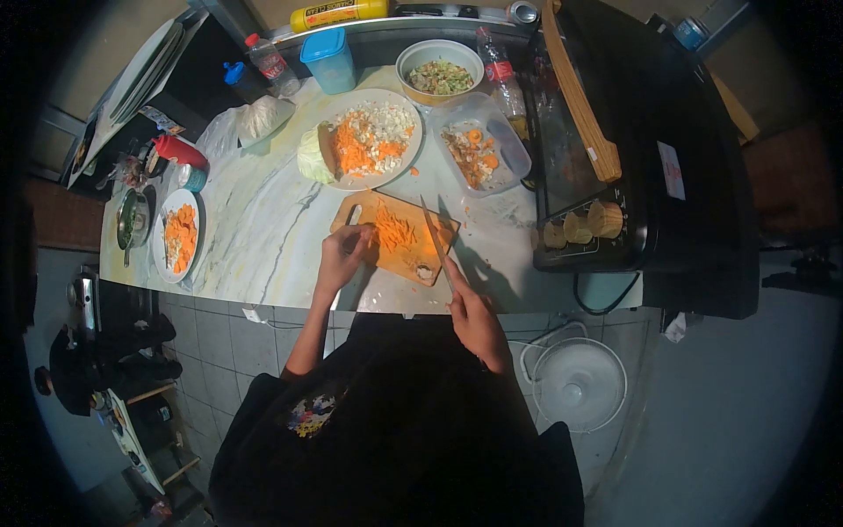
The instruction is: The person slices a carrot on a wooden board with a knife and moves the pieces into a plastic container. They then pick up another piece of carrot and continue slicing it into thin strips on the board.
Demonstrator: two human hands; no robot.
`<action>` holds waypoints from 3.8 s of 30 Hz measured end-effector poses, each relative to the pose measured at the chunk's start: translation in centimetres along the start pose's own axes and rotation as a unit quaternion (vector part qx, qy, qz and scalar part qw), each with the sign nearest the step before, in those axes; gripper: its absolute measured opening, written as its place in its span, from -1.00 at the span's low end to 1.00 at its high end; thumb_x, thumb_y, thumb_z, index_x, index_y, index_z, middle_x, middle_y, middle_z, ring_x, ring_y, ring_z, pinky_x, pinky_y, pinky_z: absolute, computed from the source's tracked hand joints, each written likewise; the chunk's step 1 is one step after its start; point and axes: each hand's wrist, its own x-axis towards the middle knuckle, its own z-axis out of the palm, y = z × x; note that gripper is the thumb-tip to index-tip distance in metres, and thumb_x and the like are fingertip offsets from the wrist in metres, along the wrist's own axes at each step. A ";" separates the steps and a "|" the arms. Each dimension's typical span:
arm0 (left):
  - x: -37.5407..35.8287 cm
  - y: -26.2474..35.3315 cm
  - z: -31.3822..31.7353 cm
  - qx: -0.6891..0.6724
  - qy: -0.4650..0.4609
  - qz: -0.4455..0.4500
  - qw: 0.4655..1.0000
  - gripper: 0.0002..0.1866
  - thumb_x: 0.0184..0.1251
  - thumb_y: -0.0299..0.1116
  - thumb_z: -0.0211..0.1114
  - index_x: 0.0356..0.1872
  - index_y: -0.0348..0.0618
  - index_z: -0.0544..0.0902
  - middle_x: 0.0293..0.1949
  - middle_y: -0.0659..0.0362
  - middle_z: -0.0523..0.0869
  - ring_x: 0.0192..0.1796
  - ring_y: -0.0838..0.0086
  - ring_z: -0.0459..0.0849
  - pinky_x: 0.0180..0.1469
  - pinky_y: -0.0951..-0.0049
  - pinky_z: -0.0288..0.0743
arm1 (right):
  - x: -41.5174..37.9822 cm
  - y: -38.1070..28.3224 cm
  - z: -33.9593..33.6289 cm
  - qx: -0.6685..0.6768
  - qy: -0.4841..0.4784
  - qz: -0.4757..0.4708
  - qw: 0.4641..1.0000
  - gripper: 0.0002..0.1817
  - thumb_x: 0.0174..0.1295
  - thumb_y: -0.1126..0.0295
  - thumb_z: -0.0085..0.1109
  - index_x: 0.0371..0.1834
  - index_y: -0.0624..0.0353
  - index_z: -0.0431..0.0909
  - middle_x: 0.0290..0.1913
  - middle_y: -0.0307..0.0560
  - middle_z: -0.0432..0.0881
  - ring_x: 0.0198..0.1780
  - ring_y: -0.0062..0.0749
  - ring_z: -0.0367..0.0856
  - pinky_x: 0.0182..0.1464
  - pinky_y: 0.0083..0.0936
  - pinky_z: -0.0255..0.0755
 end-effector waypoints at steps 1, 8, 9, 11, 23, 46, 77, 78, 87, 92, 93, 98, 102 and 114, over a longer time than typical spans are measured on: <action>0.1 0.7 0.3 -0.042 -0.024 0.001 0.999 -0.79 0.26 -0.41 0.39 -0.15 -0.32 0.71 -0.28 -0.02 0.75 -0.27 0.26 0.76 -0.18 0.37 0.61 | -0.1 0.2 0.0 0.003 0.013 -0.011 1.000 -0.29 0.27 0.65 -0.08 0.52 -0.09 0.19 -0.49 0.25 0.37 -0.51 -0.13 0.46 -0.29 -0.44 0.39; 1.0 4.9 4.9 0.053 -0.121 0.164 0.978 -0.74 0.07 -0.42 0.47 -0.21 -0.27 0.70 -0.31 0.01 0.67 -0.19 0.11 0.64 -0.12 0.19 0.50 | -1.0 0.5 0.0 0.031 0.067 -0.017 0.997 -0.33 0.29 0.64 -0.12 0.51 0.00 0.22 -0.53 0.02 0.31 -0.53 -0.49 0.26 -0.34 -0.58 0.33; 0.9 5.0 5.5 0.116 -0.114 0.197 0.967 -0.75 0.02 -0.41 0.49 -0.26 -0.24 0.70 -0.30 0.01 0.66 -0.13 0.08 0.62 -0.08 0.16 0.47 | -1.2 0.4 -0.1 0.039 0.065 -0.006 0.997 -0.33 0.29 0.64 -0.13 0.52 0.01 0.22 -0.53 0.00 0.32 -0.53 -0.50 0.26 -0.36 -0.59 0.31; 0.4 5.0 6.2 0.155 -0.096 0.209 0.961 -0.74 -0.02 -0.37 0.51 -0.28 -0.20 0.70 -0.32 0.03 0.65 -0.08 0.08 0.60 -0.07 0.16 0.44 | -1.7 0.4 -0.4 0.046 0.071 0.008 0.996 -0.33 0.29 0.64 -0.13 0.52 0.02 0.22 -0.53 -0.03 0.32 -0.54 -0.52 0.26 -0.38 -0.60 0.29; -0.2 5.4 5.4 0.097 -0.105 0.115 0.983 -0.82 0.05 -0.46 0.46 -0.46 -0.25 0.59 -0.44 -0.02 0.67 -0.30 0.02 0.65 -0.23 0.13 0.49 | -3.2 0.7 0.4 0.069 0.080 0.062 0.992 -0.33 0.32 0.61 -0.16 0.53 -0.07 0.21 -0.53 -0.07 0.36 -0.52 -0.54 0.28 -0.36 -0.57 0.34; -2.9 -0.5 -4.3 -0.089 0.070 -0.072 0.991 -0.85 0.35 -0.67 0.20 -0.15 -0.38 0.71 -0.25 -0.01 0.67 -0.25 0.30 0.73 -0.19 0.38 0.60 | 0.3 -3.1 4.8 -0.256 -0.126 -0.032 0.958 -0.22 0.25 0.62 0.02 0.57 -0.02 0.04 -0.38 0.37 0.58 -0.29 0.32 0.56 -0.16 0.05 0.37; -3.3 -0.5 -0.4 0.109 0.027 0.086 0.990 -0.72 0.14 -0.62 0.29 -0.10 -0.32 0.72 -0.06 -0.06 0.71 -0.05 0.05 0.69 0.01 0.23 0.58 | -0.2 -1.8 5.4 -0.234 -0.149 0.015 0.961 -0.20 0.31 0.52 0.02 0.59 -0.24 -0.04 -0.32 0.38 0.60 -0.22 0.33 0.59 -0.07 0.09 0.41; -3.4 -0.4 -0.5 0.127 0.017 0.098 0.987 -0.71 0.12 -0.62 0.27 -0.08 -0.30 0.72 -0.02 -0.05 0.71 -0.01 0.05 0.66 0.05 0.22 0.57 | -0.3 -2.0 5.2 -0.228 -0.156 0.026 0.961 -0.20 0.31 0.51 0.02 0.59 -0.24 -0.04 -0.33 0.38 0.60 -0.22 0.32 0.59 -0.07 0.09 0.41; -4.1 0.0 0.2 0.229 0.000 0.100 0.968 -0.53 -0.03 -0.65 0.25 0.02 -0.22 0.69 0.08 0.05 0.65 0.09 0.13 0.59 0.05 0.25 0.58 | -1.0 -1.9 5.6 -0.248 -0.160 0.030 0.955 -0.19 0.33 0.50 0.00 0.60 -0.29 -0.10 -0.20 0.35 0.62 -0.09 0.27 0.61 0.03 0.03 0.45; -4.4 -0.3 0.7 0.231 0.004 0.094 0.968 -0.53 -0.04 -0.65 0.26 0.02 -0.25 0.68 0.08 0.07 0.66 0.09 0.16 0.58 0.04 0.27 0.59 | -1.4 -0.6 6.3 -0.262 -0.115 -0.041 0.957 -0.10 0.20 0.64 0.00 0.61 -0.14 -0.11 -0.39 0.32 0.59 -0.31 0.30 0.58 -0.16 0.01 0.41; -4.5 -0.3 0.8 0.236 0.012 0.102 0.966 -0.52 -0.05 -0.65 0.26 0.02 -0.26 0.68 0.08 0.08 0.66 0.09 0.16 0.58 0.04 0.27 0.59 | -1.3 -0.7 6.3 -0.270 -0.126 -0.027 0.954 -0.09 0.20 0.64 0.01 0.61 -0.15 -0.11 -0.39 0.33 0.59 -0.31 0.29 0.59 -0.16 0.01 0.42; -4.4 -0.1 0.7 0.238 0.015 0.109 0.965 -0.52 -0.06 -0.64 0.27 0.02 -0.29 0.68 0.08 0.06 0.67 0.09 0.16 0.59 0.05 0.27 0.59 | -0.9 -0.9 6.7 -0.303 -0.148 -0.019 0.941 -0.08 0.17 0.65 0.01 0.61 0.00 -0.14 -0.43 0.36 0.59 -0.36 0.25 0.61 -0.17 0.00 0.46; -4.4 -0.2 0.6 0.231 0.001 0.102 0.968 -0.52 -0.06 -0.64 0.27 0.03 -0.29 0.67 0.09 0.06 0.67 0.08 0.16 0.59 0.06 0.26 0.58 | -0.3 -2.2 7.0 -0.299 -0.191 0.012 0.935 -0.06 0.14 0.67 -0.02 0.61 0.06 -0.21 -0.38 0.43 0.62 -0.28 0.32 0.65 -0.12 0.05 0.52; -4.4 -0.1 0.6 0.206 0.024 0.102 0.973 -0.62 0.05 -0.61 0.32 -0.02 -0.29 0.70 0.02 0.07 0.70 0.01 0.17 0.60 0.00 0.26 0.60 | 2.4 -3.3 7.4 -0.345 -0.161 -0.065 0.923 -0.05 0.06 0.75 -0.02 0.59 0.22 -0.17 -0.44 0.42 0.59 -0.33 0.27 0.64 -0.18 0.01 0.52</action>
